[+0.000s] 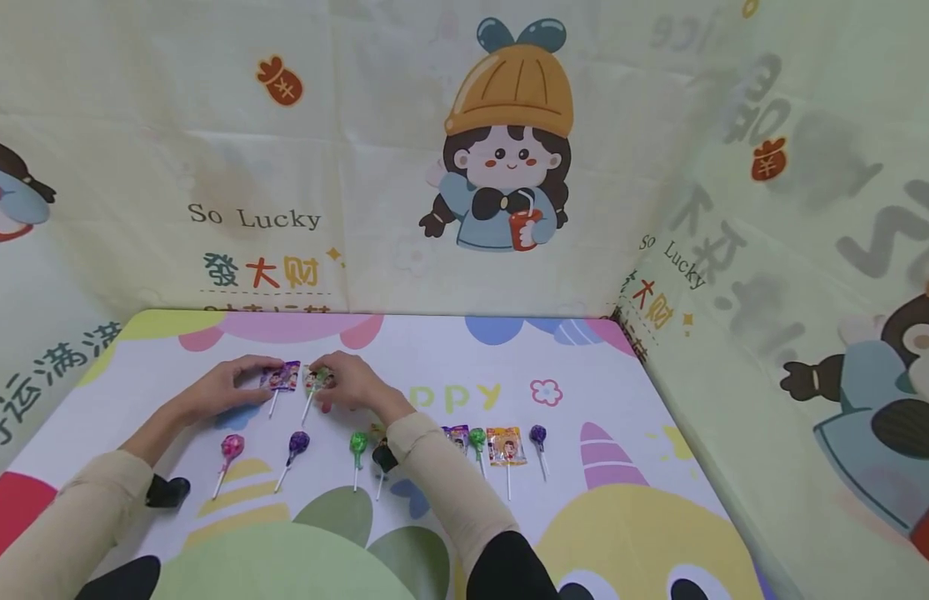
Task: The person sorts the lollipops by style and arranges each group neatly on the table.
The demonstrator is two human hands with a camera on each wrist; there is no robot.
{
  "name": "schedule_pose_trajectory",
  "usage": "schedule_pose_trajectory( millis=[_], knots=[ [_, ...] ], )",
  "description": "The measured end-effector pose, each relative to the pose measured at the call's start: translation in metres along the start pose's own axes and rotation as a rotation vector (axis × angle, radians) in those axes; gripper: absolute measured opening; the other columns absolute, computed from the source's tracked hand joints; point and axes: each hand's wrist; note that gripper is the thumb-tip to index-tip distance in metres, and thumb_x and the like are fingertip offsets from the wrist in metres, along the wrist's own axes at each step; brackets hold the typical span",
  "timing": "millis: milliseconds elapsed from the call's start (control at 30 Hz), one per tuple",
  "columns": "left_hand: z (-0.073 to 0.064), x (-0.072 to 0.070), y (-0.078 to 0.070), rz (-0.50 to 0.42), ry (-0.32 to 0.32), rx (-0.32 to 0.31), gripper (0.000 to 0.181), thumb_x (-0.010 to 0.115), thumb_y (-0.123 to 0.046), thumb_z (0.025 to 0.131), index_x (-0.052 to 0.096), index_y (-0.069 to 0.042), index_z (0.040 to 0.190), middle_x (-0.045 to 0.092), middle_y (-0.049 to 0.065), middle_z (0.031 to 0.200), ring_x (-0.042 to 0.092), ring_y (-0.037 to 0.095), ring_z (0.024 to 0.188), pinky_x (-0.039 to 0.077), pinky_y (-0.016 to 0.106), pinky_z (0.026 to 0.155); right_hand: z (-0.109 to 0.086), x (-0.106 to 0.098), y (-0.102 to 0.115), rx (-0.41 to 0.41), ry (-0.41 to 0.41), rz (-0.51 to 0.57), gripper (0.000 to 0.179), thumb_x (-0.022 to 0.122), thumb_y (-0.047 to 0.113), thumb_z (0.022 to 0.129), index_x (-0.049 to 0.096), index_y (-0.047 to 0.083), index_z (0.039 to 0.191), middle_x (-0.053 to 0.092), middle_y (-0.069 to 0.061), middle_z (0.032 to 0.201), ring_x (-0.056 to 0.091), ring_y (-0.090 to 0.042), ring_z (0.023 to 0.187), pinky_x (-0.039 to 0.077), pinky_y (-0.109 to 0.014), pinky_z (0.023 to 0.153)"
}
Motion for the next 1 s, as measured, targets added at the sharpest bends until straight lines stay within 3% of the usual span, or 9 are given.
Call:
schedule_pose_trajectory(
  millis=[33,333,500,1000],
  knots=[
    [0.000,0.000,0.000,-0.005,0.001,0.002,0.056,0.076,-0.026,0.094,0.056,-0.011,0.145,0.047,0.022,0.153,0.031,0.047,0.146,0.022,0.070,0.116,0.001,0.000,0.002,0.010,0.004,0.001,0.048,0.074,0.023,0.095,0.060,0.017,0.141,0.057,-0.002,0.146,0.056,-0.014,0.123,0.054,-0.024,0.089],
    [0.000,0.000,-0.004,-0.051,0.020,-0.018,0.059,0.077,-0.025,0.093,0.055,-0.011,0.146,0.043,0.023,0.156,0.028,0.049,0.147,0.020,0.072,0.115,0.012,-0.002,0.005,0.017,0.011,-0.053,0.047,0.075,0.021,0.095,0.061,0.015,0.139,0.058,-0.003,0.144,0.055,-0.015,0.128,0.045,-0.026,0.106],
    [0.001,0.001,-0.004,-0.046,0.020,-0.025,0.060,0.077,-0.026,0.093,0.054,-0.012,0.147,0.042,0.023,0.156,0.028,0.048,0.147,0.021,0.071,0.115,0.016,-0.001,0.004,0.041,0.028,-0.044,0.046,0.076,0.020,0.094,0.062,0.014,0.137,0.059,-0.003,0.143,0.056,-0.014,0.121,0.047,-0.023,0.099],
    [-0.001,0.000,-0.003,-0.071,0.017,-0.042,0.058,0.076,-0.023,0.093,0.055,-0.011,0.146,0.042,0.024,0.156,0.027,0.049,0.148,0.018,0.072,0.116,0.025,0.005,0.005,0.059,0.035,-0.050,0.048,0.078,0.020,0.093,0.062,0.014,0.137,0.060,-0.002,0.142,0.056,-0.012,0.116,0.047,-0.021,0.096]
  ],
)
Point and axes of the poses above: each hand's wrist, its own z-axis towards the middle knuckle, its own x-axis out of the palm, y = z × x
